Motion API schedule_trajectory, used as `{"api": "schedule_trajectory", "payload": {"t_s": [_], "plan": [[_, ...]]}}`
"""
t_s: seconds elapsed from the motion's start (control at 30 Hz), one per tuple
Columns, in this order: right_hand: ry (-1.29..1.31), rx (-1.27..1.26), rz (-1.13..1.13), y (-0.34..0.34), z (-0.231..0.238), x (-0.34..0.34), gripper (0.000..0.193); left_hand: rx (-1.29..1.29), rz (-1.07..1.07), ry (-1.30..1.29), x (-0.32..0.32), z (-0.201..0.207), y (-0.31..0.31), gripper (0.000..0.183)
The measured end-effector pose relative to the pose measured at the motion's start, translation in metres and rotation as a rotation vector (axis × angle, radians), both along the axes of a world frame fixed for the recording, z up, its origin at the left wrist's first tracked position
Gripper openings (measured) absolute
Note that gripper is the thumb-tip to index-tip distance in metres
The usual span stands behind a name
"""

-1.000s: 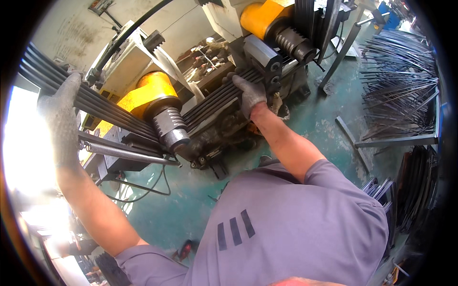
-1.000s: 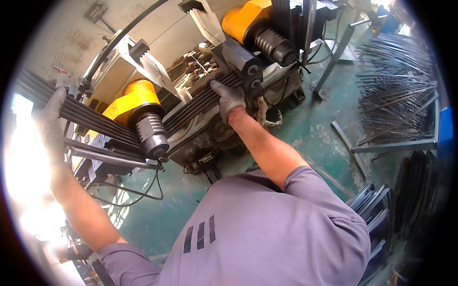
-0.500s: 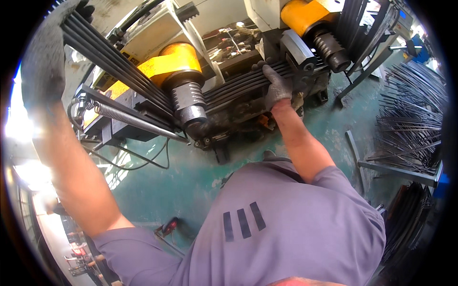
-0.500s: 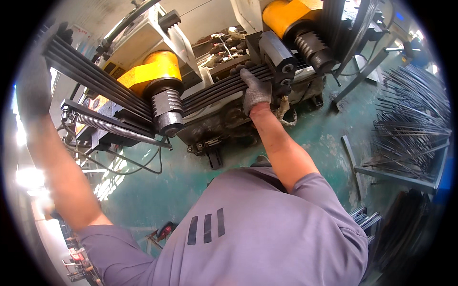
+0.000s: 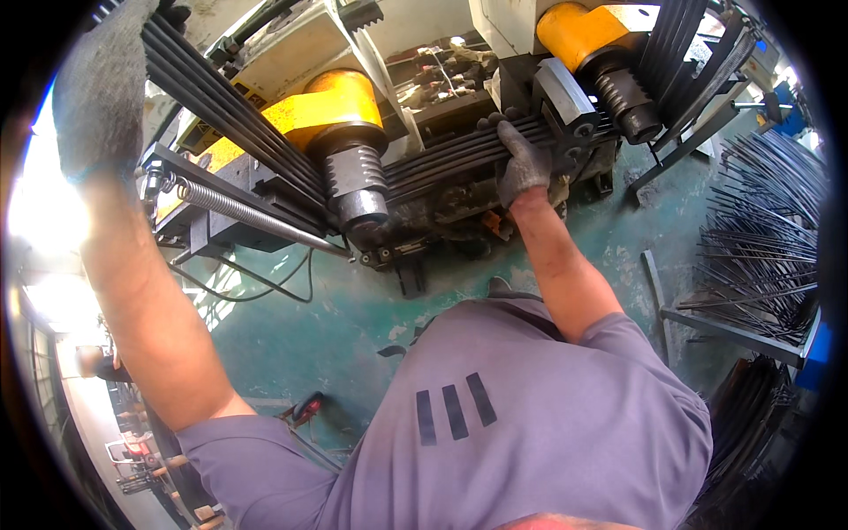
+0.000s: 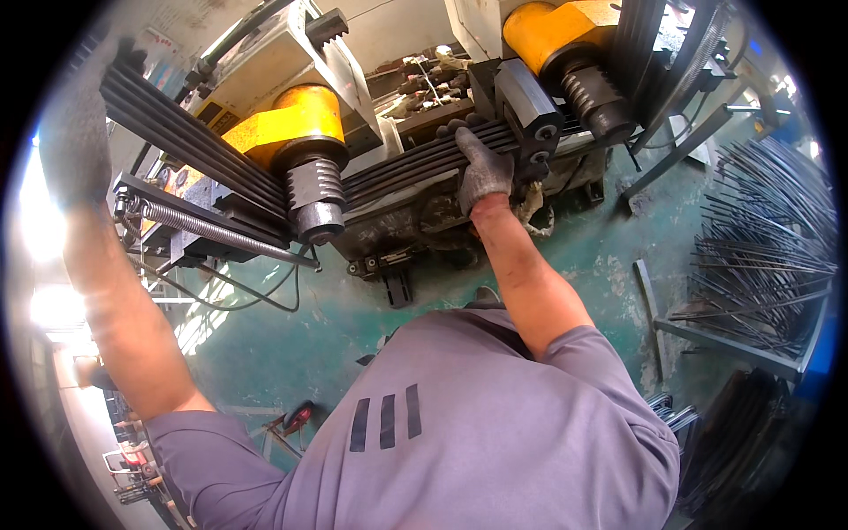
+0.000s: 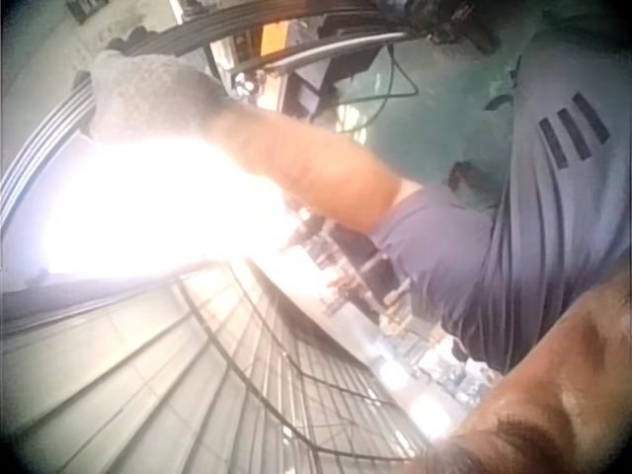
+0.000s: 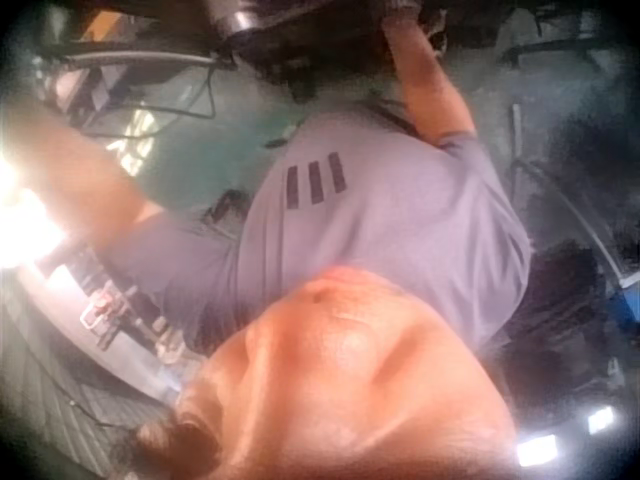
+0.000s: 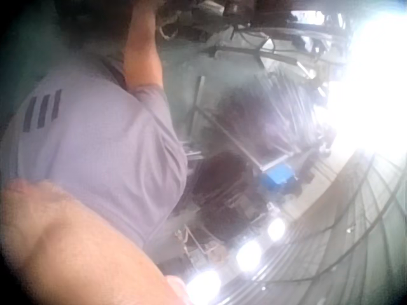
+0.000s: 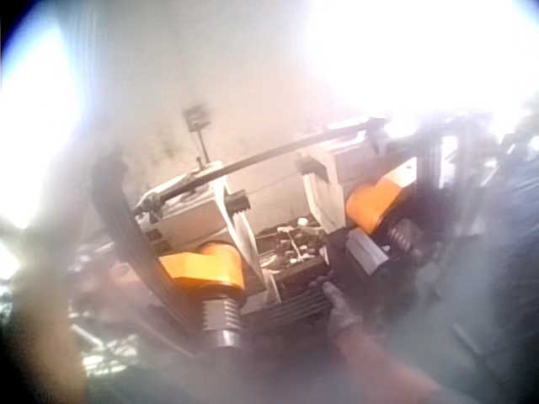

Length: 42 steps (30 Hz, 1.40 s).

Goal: The person repeatedly picks up bundles of straight metal rods from a floor pile and feeds them into a yellow and white bending machine. After the machine bends the rods into rectangular frames, the person removes the finished pieces and stacks them on a growing pile of completed frames.

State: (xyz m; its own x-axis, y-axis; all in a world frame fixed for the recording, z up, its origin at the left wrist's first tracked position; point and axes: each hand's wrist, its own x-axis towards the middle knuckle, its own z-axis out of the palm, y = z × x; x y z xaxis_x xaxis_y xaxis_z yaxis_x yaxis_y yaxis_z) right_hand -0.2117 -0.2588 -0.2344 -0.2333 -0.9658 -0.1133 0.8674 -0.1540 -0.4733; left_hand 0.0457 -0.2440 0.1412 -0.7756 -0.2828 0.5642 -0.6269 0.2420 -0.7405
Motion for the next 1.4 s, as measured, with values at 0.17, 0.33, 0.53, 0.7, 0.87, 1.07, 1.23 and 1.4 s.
{"api": "schedule_trajectory", "payload": {"t_s": [0.17,0.33,0.53,0.7,0.87,1.07,1.23,1.4], "plan": [[0.012,-0.019,0.015,0.004,0.003,0.005,0.023,-0.226,0.601,-0.226,-0.019,-0.001,0.029,0.006],[-0.031,0.011,0.048,0.006,0.005,0.005,0.023,0.489,0.188,0.543,0.019,-0.005,0.022,0.023],[-0.036,0.048,0.074,0.004,-0.012,0.001,0.03,0.703,0.161,1.19,0.01,-0.026,0.039,0.025],[0.012,0.102,0.065,0.002,-0.03,-0.001,0.028,1.008,0.005,1.376,0.041,-0.036,0.041,0.026],[0.14,0.19,0.068,-0.004,-0.051,-0.014,0.032,1.067,0.009,1.03,0.061,-0.041,0.033,0.031],[0.064,0.327,0.186,-0.003,-0.051,-0.016,0.03,1.139,0.182,1.585,0.022,-0.017,0.067,0.019],[0.126,0.188,0.257,-0.002,-0.05,-0.016,0.022,1.124,0.202,1.563,0.024,-0.018,0.073,0.019],[0.163,0.087,0.327,-0.006,-0.063,-0.023,0.025,1.109,0.232,1.556,0.021,-0.016,0.071,0.02]]}}
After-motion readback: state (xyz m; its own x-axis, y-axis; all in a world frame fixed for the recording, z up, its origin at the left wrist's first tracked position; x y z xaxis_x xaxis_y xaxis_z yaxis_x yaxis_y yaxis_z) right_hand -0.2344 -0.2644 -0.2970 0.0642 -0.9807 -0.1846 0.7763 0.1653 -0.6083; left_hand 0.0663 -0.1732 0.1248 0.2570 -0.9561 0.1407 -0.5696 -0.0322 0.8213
